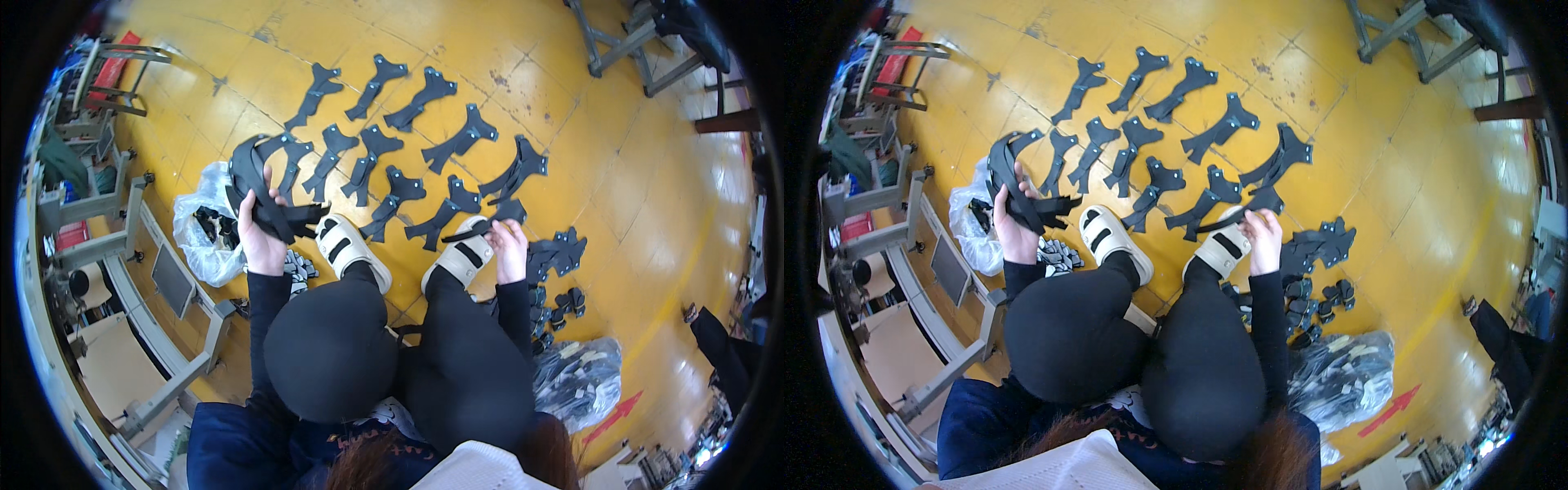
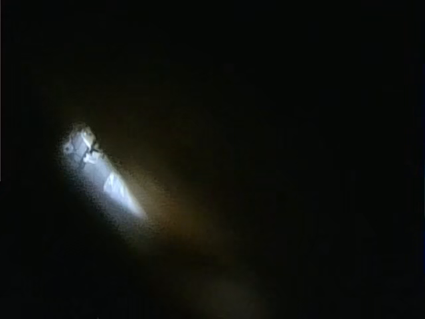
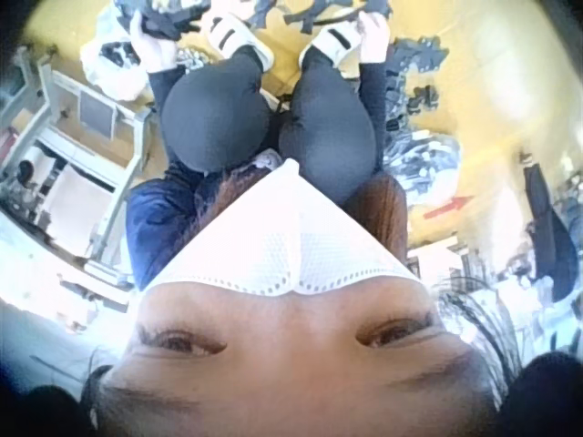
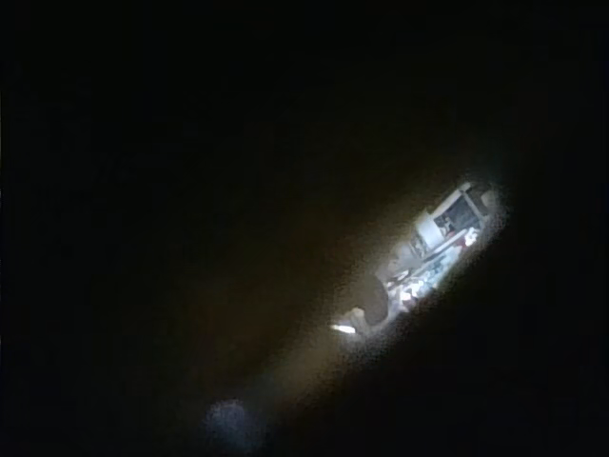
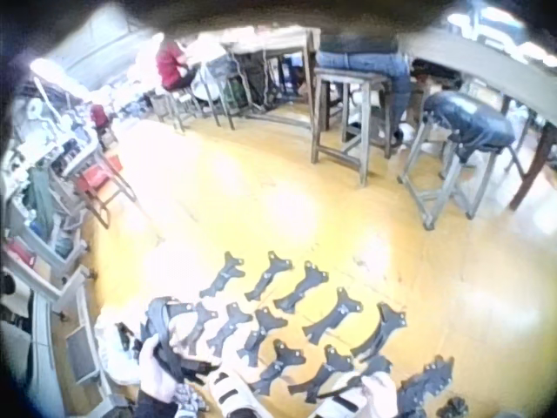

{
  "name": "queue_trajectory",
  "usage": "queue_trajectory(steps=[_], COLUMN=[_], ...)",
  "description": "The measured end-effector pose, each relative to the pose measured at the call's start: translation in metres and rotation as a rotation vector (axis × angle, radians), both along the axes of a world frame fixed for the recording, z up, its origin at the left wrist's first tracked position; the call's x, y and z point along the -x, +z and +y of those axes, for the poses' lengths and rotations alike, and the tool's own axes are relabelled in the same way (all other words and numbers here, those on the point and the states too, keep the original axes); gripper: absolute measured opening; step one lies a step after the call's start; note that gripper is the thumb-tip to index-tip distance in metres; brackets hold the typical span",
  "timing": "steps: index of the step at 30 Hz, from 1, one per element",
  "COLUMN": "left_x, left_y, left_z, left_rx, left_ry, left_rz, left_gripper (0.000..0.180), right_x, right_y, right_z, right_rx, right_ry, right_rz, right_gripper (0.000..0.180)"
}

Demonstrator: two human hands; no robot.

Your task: The person sits on the floor and sorts small black plastic parts by picking them up, inspecting them, and arranging them into neat rows. The person handles the parts by hand, repeatedly picking up individual pieces and placing them in organized lines on the yellow floor.

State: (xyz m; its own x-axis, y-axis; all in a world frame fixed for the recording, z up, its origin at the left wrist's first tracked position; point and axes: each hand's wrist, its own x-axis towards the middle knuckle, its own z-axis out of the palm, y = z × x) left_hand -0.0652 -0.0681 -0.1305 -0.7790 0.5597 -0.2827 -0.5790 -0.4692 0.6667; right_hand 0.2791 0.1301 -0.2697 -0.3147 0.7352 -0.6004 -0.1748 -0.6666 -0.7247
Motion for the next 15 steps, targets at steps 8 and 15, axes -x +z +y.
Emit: queue_trajectory(steps=[8, 15], left_x=[-0.025, -0.033], left_y=[0.062, 0.099], left_z=[-0.061, -0.091], left_rx=[0.098, 0.121], left_ry=[0.162, 0.226], left_rz=[0.087, 0.181], left_gripper=[0.046, 0.046], right_x=[-0.063, -0.099], right_y=[0.022, 0.033], right_z=[0.002, 0.023], right_rx=[0.014, -0.176], right_ry=[-0.120, -0.075], right_rz=[0.095, -0.098], right_gripper=[0.020, 0.032])
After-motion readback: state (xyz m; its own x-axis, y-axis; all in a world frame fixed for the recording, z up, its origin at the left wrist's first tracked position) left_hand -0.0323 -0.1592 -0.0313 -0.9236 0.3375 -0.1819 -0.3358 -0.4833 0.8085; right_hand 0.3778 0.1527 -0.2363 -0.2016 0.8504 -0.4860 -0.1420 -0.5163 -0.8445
